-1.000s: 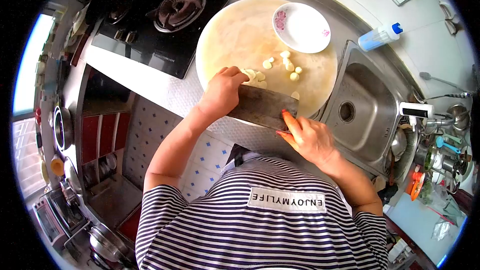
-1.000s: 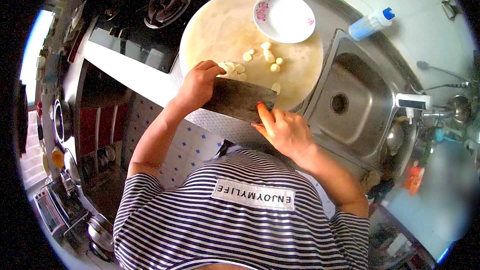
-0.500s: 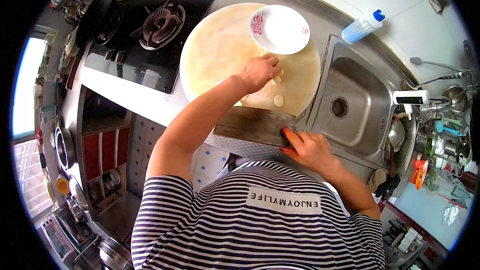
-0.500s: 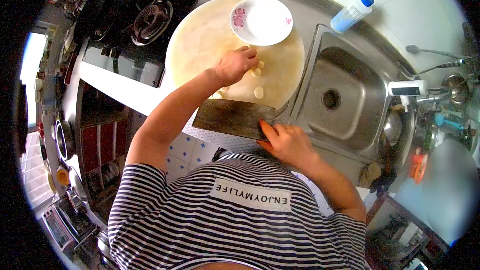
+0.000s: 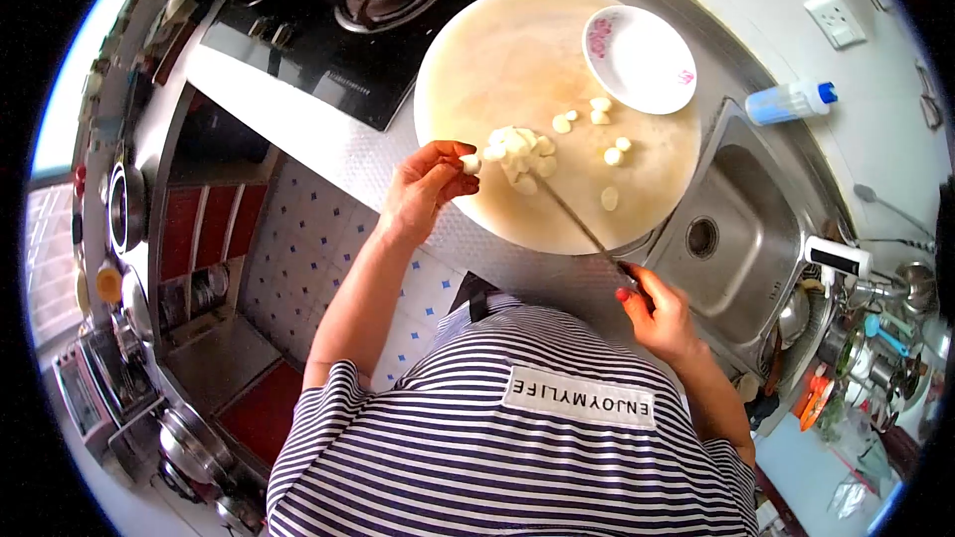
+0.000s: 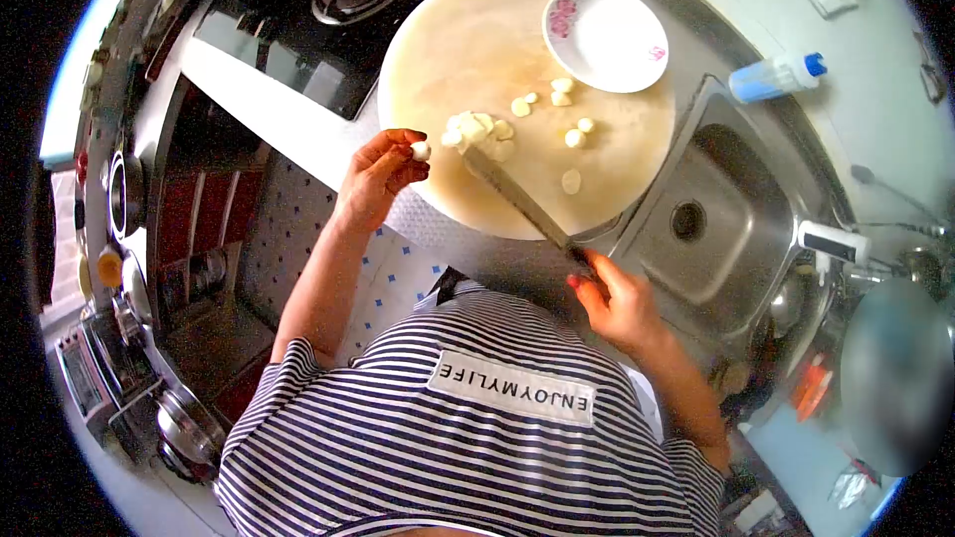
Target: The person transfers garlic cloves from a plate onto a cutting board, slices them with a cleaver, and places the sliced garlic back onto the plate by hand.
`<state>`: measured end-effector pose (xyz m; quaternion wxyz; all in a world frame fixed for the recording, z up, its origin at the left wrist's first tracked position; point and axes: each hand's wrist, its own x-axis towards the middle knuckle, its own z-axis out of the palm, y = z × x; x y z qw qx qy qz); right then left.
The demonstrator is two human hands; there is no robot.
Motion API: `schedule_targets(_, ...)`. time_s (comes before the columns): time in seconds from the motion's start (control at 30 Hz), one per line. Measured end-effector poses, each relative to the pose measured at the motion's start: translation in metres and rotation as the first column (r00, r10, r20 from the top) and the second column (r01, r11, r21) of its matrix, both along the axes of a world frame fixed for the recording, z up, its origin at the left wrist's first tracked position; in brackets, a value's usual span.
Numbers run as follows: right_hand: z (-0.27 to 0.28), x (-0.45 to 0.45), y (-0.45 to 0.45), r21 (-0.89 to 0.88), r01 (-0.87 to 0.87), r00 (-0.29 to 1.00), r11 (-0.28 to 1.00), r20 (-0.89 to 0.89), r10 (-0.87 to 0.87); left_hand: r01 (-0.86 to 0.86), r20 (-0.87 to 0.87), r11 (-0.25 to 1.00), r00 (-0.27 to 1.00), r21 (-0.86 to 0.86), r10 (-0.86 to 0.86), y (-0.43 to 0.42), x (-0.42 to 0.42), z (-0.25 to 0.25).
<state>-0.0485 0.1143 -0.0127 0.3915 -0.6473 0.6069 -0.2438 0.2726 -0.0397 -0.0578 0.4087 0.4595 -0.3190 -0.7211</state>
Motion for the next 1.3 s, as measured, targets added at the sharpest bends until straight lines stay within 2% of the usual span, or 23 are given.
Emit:
schedule_targets(0.07,0.006,0.011,-0.01,0.058,0.024,0.999,0.998,0.031,-0.026,-0.039,-0.37,0.999,0.928,0.028,0.047,0.01,0.007,-0.02)
schedule_targets(0.13,0.008,0.024,-0.015,0.091,0.043,0.997,0.995,0.065,-0.049,-0.074,-0.54,0.993,0.834,0.088,0.11,0.018,-0.001,-0.015)
schedule_targets(0.2,0.016,0.033,-0.02,0.077,0.067,0.997,0.995,0.04,-0.07,-0.057,-0.593,0.994,0.799,0.095,0.103,0.022,-0.005,-0.021)
schedule_targets(0.23,0.02,0.038,-0.023,0.073,0.067,0.997,0.995,0.034,-0.07,-0.044,-0.601,0.996,0.795,0.073,0.079,0.023,-0.008,-0.021)
schedule_targets(0.3,0.028,0.045,-0.026,-0.187,-0.011,0.999,0.982,-0.038,0.004,-0.018,-0.615,0.999,0.787,0.046,0.043,0.027,-0.02,-0.016)
schedule_targets(0.33,0.031,0.045,-0.026,-0.191,0.001,0.999,0.982,-0.044,-0.009,-0.083,-0.533,0.985,0.833,0.149,0.151,0.03,-0.031,-0.005)
schedule_targets(0.37,0.034,0.044,-0.026,-0.276,-0.087,0.992,0.957,-0.116,0.057,-0.153,-0.433,0.958,0.866,0.242,0.248,0.032,-0.038,0.005)
schedule_targets(0.4,0.036,0.042,-0.025,-0.352,-0.176,0.975,0.919,-0.193,0.113,-0.038,-0.49,0.985,0.864,0.169,0.117,0.032,-0.04,0.012)
schedule_targets(0.43,0.038,0.041,-0.026,-0.44,-0.234,0.957,0.867,-0.261,0.126,0.011,-0.587,0.992,0.807,0.125,0.065,0.03,-0.043,-0.007)
schedule_targets(0.47,0.043,0.04,-0.025,-0.446,-0.215,0.959,0.869,-0.264,0.102,0.057,-0.675,0.995,0.738,0.078,0.011,0.027,-0.047,-0.026)
schedule_targets(0.5,0.05,0.038,-0.024,-0.458,-0.25,0.944,0.853,-0.311,0.11,0.131,-0.737,0.988,0.676,0.079,-0.031,0.027,-0.057,-0.005)
schedule_targets(0.53,0.054,0.035,-0.021,-0.467,-0.284,0.927,0.837,-0.358,0.115,0.155,-0.737,0.985,0.674,0.072,-0.052,0.028,-0.061,-0.006)
schedule_targets(0.77,0.059,0.011,0.006,-0.57,-0.187,0.931,0.8,-0.364,-0.042,0.329,-0.792,0.944,0.585,0.036,-0.174,0.032,-0.098,0.018)
schedule_targets(1.3,0.052,-0.051,0.082,-0.574,0.074,0.856,0.815,-0.383,-0.347,0.635,-0.853,0.772,0.401,-0.003,-0.334,0.056,-0.212,0.029)
